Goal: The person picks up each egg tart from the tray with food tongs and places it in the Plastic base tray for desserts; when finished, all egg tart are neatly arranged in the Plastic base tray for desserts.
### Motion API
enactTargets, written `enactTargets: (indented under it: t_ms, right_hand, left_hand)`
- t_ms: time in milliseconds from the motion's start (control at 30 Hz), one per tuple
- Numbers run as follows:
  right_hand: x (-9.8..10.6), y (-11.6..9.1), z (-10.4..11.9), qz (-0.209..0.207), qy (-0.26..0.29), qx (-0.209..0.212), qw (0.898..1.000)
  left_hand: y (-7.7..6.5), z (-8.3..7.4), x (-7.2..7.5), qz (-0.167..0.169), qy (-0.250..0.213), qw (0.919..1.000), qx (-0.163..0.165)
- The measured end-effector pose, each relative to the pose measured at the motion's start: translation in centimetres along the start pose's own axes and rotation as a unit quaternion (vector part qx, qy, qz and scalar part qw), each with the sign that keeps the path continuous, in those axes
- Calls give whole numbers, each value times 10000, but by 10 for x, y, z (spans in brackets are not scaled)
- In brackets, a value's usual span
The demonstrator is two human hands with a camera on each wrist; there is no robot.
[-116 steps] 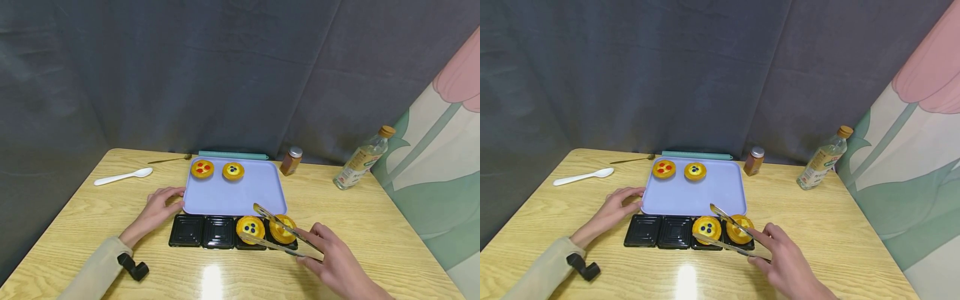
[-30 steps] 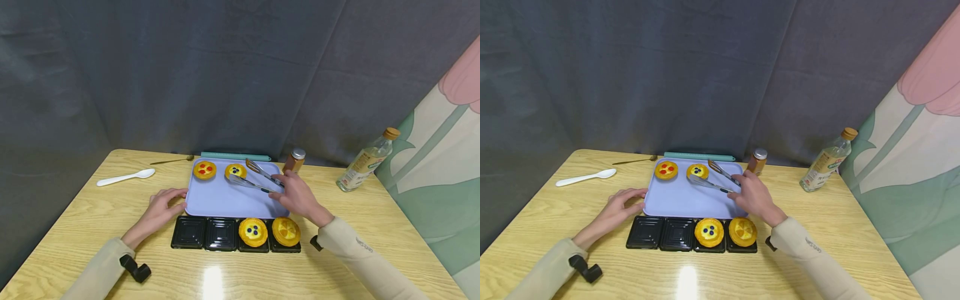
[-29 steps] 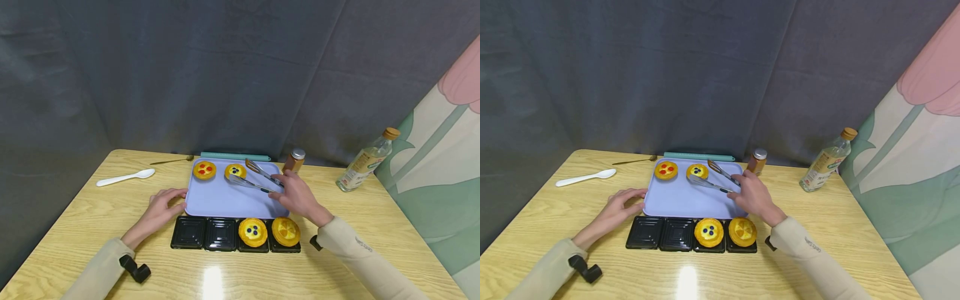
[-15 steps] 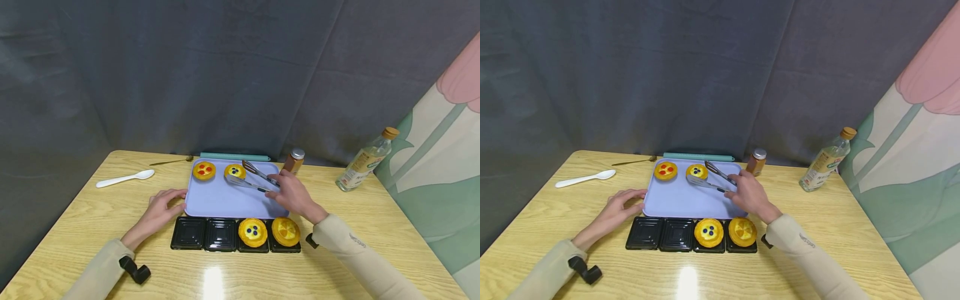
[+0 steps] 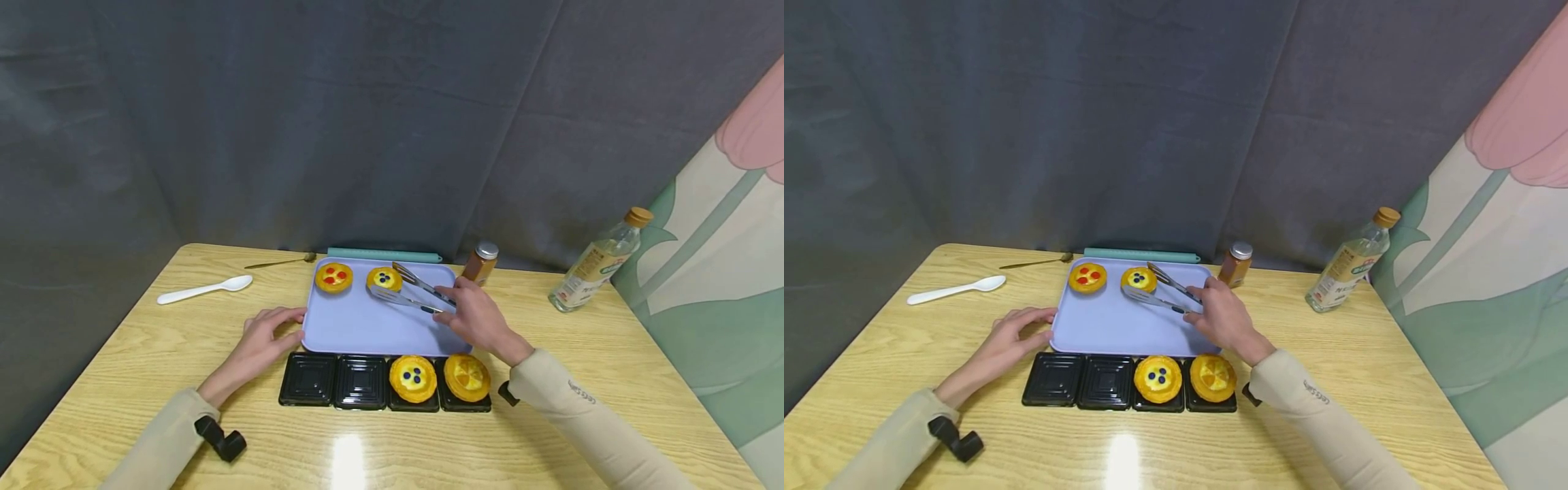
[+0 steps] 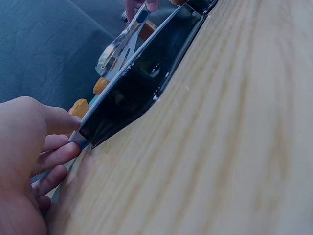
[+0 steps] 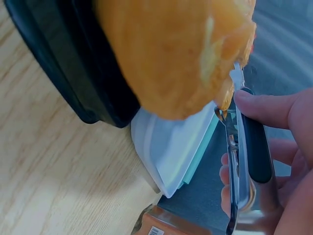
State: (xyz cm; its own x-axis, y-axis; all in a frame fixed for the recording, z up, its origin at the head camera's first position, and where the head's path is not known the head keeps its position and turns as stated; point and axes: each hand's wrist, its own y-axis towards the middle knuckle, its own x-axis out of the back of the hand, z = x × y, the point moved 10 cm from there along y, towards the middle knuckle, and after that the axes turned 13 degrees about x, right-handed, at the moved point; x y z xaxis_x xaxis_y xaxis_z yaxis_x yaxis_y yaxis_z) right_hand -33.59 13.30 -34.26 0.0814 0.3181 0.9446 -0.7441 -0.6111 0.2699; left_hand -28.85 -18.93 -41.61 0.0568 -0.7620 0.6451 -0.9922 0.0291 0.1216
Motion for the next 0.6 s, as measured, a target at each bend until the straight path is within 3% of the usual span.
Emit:
enactTargets:
  t_ms: [600]
  right_hand:
    - [4,-4,4,-116,70,100,9999]
  left_hand:
    - [0,0,0,-8,22,10000,-19]
